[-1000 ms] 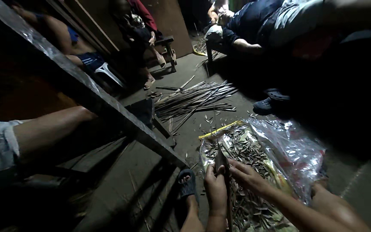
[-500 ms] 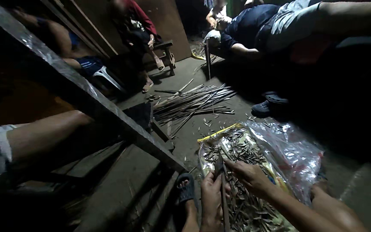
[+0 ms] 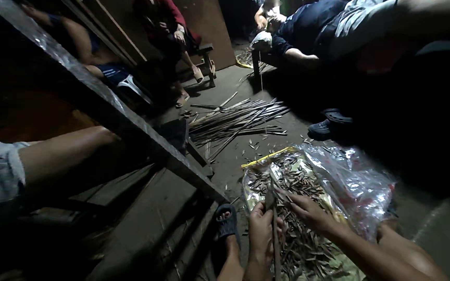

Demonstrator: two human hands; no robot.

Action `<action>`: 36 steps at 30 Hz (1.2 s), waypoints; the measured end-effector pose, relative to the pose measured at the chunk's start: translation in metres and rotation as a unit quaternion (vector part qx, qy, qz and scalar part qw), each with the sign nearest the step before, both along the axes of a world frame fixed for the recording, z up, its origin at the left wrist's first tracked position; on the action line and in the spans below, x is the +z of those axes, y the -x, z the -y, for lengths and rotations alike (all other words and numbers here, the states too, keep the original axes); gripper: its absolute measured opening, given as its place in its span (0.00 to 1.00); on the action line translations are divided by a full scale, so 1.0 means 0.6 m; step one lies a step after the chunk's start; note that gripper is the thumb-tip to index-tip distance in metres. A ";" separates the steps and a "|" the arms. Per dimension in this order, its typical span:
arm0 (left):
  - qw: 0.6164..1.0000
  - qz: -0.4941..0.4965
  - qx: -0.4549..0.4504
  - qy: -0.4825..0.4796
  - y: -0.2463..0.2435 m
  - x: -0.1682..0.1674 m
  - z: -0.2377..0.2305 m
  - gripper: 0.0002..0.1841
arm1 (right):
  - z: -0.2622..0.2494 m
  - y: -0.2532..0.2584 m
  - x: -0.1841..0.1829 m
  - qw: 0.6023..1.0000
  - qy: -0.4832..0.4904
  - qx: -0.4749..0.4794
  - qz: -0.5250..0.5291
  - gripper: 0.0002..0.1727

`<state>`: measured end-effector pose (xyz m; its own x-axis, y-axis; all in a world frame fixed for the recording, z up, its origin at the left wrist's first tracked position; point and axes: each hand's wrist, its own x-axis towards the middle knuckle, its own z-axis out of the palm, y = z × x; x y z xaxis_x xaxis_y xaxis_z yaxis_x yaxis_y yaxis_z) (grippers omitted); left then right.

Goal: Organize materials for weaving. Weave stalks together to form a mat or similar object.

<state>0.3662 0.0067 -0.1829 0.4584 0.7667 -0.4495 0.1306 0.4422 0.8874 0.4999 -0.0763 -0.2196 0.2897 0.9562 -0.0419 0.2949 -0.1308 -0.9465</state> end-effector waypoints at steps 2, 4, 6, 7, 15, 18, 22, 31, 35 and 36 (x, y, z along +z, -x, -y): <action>1.000 0.002 0.014 0.000 -0.003 0.002 -0.001 0.09 | 0.003 0.009 0.002 0.999 0.012 0.024 -0.018 0.28; 1.000 0.005 0.024 -0.006 -0.003 0.003 -0.003 0.09 | 0.004 0.012 0.005 0.998 0.018 0.026 -0.052 0.27; 0.999 -0.001 0.026 -0.037 -0.003 0.000 -0.005 0.06 | 0.004 0.017 0.008 0.993 0.021 0.017 -0.117 0.27; 0.997 -0.008 0.027 -0.065 -0.004 -0.004 -0.007 0.04 | 0.002 0.020 0.009 0.987 0.022 0.013 -0.162 0.27; 0.994 -0.023 -0.002 -0.103 0.001 -0.005 -0.003 0.08 | 0.002 0.023 0.001 0.994 -0.020 -0.005 -0.112 0.26; 0.999 0.011 0.007 -0.036 0.002 0.002 -0.003 0.07 | 0.002 0.015 -0.018 0.998 -0.057 0.005 0.038 0.26; 0.999 0.037 0.002 0.023 0.005 0.011 -0.003 0.06 | 0.004 0.014 -0.018 0.988 -0.090 -0.027 0.126 0.25; 0.994 0.057 -0.052 0.080 0.012 0.003 0.009 0.05 | -0.005 -0.032 -0.019 0.979 -0.053 -0.115 0.157 0.26; 0.995 0.053 -0.020 0.083 0.009 0.004 -0.002 0.06 | 0.000 -0.033 -0.009 0.993 -0.036 -0.068 0.093 0.28; 0.994 0.057 -0.009 0.089 0.008 0.004 -0.004 0.07 | 0.002 -0.024 -0.005 0.995 -0.035 -0.041 0.082 0.28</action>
